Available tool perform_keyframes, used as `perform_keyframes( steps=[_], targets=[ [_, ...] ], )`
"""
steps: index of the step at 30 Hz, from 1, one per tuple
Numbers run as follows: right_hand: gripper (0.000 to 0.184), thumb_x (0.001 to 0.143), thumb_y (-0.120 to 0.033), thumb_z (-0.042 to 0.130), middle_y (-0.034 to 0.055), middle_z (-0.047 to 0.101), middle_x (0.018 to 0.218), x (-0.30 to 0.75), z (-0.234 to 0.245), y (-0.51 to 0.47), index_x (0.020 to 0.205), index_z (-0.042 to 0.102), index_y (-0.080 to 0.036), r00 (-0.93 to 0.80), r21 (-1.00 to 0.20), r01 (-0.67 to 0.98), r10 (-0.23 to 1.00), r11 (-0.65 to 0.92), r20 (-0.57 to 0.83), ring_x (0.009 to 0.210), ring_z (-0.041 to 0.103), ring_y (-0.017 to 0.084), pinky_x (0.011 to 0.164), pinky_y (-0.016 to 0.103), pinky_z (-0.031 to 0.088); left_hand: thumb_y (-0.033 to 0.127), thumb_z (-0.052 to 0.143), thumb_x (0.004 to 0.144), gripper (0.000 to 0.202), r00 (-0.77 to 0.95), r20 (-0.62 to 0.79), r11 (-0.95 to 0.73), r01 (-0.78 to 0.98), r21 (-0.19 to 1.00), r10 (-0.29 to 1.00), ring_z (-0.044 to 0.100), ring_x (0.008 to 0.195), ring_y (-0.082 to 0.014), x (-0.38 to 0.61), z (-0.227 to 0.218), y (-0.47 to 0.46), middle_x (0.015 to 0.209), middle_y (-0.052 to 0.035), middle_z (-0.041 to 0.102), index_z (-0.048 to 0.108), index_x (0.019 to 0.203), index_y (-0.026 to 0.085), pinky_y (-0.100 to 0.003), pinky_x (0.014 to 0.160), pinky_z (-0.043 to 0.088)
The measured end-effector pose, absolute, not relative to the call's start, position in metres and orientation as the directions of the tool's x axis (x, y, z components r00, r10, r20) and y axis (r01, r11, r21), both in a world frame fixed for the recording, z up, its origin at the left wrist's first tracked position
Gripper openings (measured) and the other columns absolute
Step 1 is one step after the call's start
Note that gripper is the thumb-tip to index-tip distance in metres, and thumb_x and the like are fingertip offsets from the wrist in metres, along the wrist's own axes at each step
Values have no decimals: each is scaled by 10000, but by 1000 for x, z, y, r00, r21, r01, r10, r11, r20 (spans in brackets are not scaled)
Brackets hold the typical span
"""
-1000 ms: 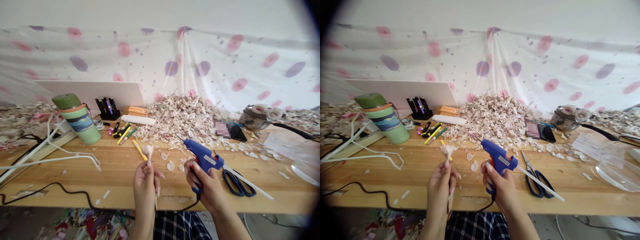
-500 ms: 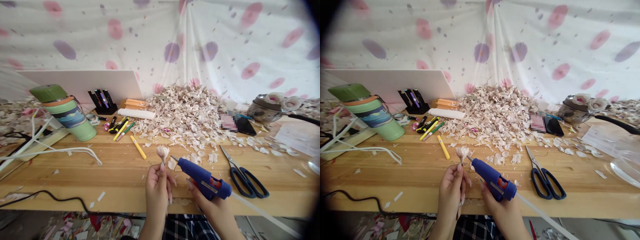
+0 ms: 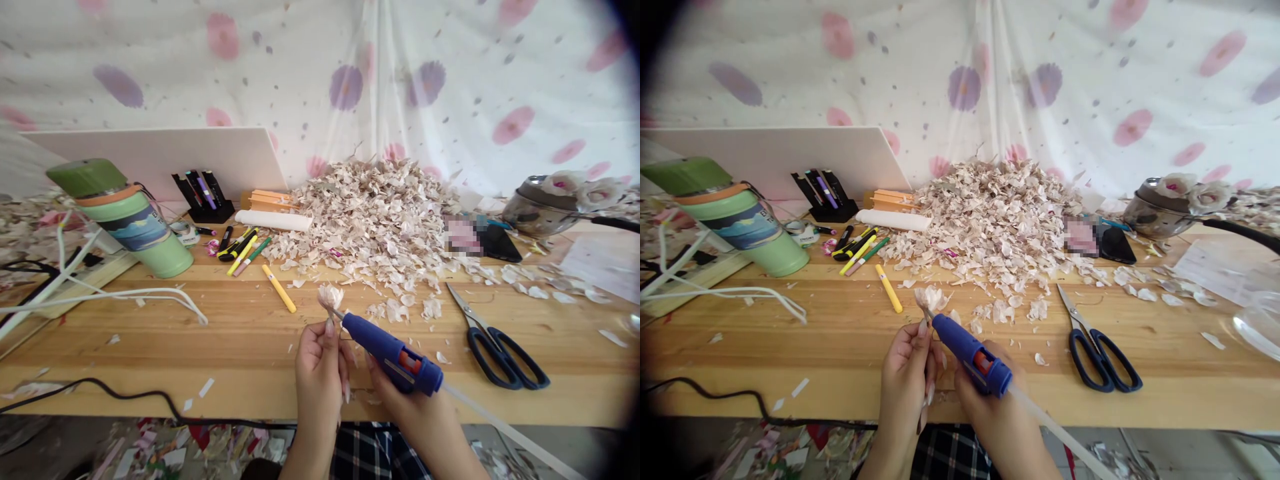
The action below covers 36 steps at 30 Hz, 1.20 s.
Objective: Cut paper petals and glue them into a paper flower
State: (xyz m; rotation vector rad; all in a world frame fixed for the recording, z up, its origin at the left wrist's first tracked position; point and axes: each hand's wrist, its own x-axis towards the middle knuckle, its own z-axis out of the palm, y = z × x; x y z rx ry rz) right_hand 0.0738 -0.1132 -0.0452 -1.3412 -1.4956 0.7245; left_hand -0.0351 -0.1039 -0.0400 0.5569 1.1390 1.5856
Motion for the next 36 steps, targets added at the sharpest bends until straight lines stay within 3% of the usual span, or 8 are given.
perform_keyframes(
  steps=[12, 22, 36],
  targets=[
    [187, 798, -244, 595, -29, 568, 517, 70, -43, -112, 620, 548, -212, 78, -825, 442, 901, 352, 426, 423, 558, 133, 410, 215, 461, 505, 650, 800, 360, -338, -183, -2, -479, 878, 923, 307, 249, -3, -35, -41, -104, 470, 90, 551, 511, 771, 174, -106, 278, 228],
    [226, 834, -316, 564, 0, 579, 533, 73, -45, -114, 639, 515, -212, 33, -791, 531, 925, 304, 378, 435, 568, 152, 409, 241, 470, 490, 659, 798, 349, -340, -197, 11, -478, 878, 920, 304, 249, 2, -35, -39, -104, 466, 89, 548, 514, 777, 173, -89, 276, 217],
    [230, 814, -279, 560, -27, 526, 501, 72, -41, -114, 605, 491, -209, 53, -815, 492, 925, 305, 377, 407, 535, 128, 392, 217, 443, 485, 646, 812, 352, -347, -196, 7, -477, 879, 917, 310, 250, 20, -34, -39, -105, 472, 83, 559, 512, 786, 161, -60, 282, 202]
  ],
)
